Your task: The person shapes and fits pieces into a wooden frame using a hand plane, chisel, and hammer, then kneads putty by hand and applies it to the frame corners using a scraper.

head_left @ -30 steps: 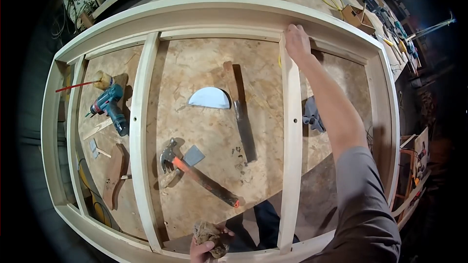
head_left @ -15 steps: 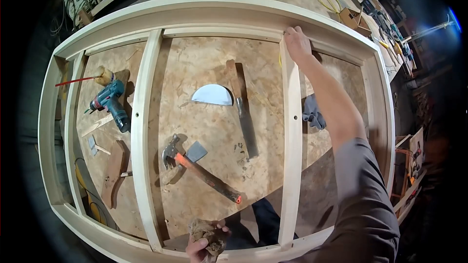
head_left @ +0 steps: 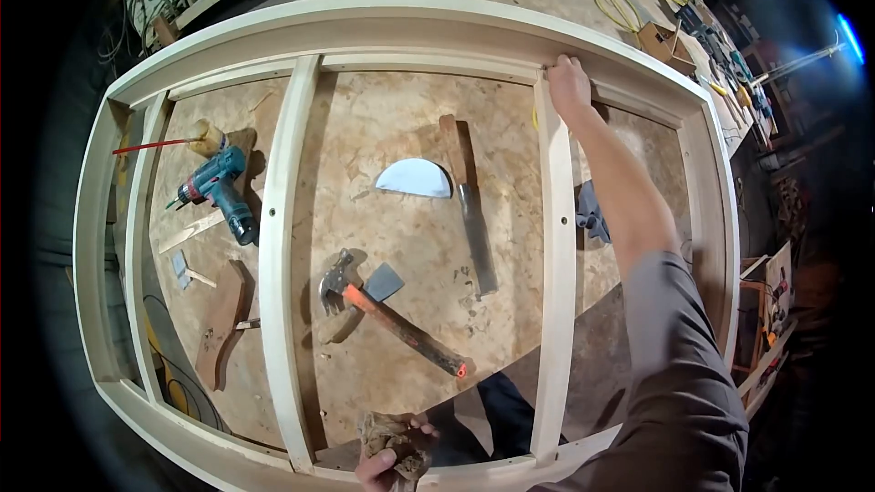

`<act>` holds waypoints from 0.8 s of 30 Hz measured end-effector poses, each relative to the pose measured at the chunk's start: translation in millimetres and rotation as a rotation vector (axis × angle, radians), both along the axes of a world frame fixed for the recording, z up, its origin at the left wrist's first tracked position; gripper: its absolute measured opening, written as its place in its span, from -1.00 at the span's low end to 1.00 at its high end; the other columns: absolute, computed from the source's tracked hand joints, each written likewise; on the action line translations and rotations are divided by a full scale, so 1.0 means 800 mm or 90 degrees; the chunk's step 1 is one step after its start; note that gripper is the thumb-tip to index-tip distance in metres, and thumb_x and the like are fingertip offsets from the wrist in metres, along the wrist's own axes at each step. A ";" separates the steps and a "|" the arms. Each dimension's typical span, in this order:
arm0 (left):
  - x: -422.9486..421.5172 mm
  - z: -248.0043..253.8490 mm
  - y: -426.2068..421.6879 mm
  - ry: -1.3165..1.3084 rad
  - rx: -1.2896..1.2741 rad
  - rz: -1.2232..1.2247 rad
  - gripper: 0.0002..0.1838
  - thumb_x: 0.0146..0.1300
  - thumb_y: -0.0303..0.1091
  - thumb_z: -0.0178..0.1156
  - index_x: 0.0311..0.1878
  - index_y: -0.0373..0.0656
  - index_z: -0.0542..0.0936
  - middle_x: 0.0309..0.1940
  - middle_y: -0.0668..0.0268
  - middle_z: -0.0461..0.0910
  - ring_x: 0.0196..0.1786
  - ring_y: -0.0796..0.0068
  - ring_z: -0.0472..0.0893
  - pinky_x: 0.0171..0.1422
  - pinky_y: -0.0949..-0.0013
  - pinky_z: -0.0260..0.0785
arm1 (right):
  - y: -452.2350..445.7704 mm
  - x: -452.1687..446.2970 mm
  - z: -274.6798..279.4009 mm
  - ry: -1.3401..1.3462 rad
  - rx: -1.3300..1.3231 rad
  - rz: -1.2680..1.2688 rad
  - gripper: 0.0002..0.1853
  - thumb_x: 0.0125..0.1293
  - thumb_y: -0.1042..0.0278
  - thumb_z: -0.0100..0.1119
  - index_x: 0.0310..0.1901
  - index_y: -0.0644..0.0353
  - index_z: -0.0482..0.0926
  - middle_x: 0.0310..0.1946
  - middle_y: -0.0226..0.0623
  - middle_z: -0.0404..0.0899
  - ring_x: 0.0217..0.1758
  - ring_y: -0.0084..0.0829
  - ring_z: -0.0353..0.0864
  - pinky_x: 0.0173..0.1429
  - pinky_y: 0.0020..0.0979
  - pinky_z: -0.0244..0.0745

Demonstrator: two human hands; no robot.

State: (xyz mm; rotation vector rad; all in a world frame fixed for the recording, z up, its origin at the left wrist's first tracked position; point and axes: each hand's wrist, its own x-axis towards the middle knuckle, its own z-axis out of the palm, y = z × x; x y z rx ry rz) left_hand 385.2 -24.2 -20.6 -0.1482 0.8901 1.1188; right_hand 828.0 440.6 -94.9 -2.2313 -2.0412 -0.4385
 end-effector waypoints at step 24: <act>0.005 -0.005 0.010 -0.037 -0.022 0.050 -0.41 0.04 -0.15 0.32 0.15 -0.21 0.53 0.05 0.11 0.55 0.13 0.14 0.56 0.36 0.06 0.31 | 0.009 0.013 -0.024 0.041 0.034 0.140 -0.82 0.28 0.47 0.08 -0.31 0.27 0.71 -0.11 -0.12 0.59 0.08 -0.06 0.52 0.12 -0.13 0.57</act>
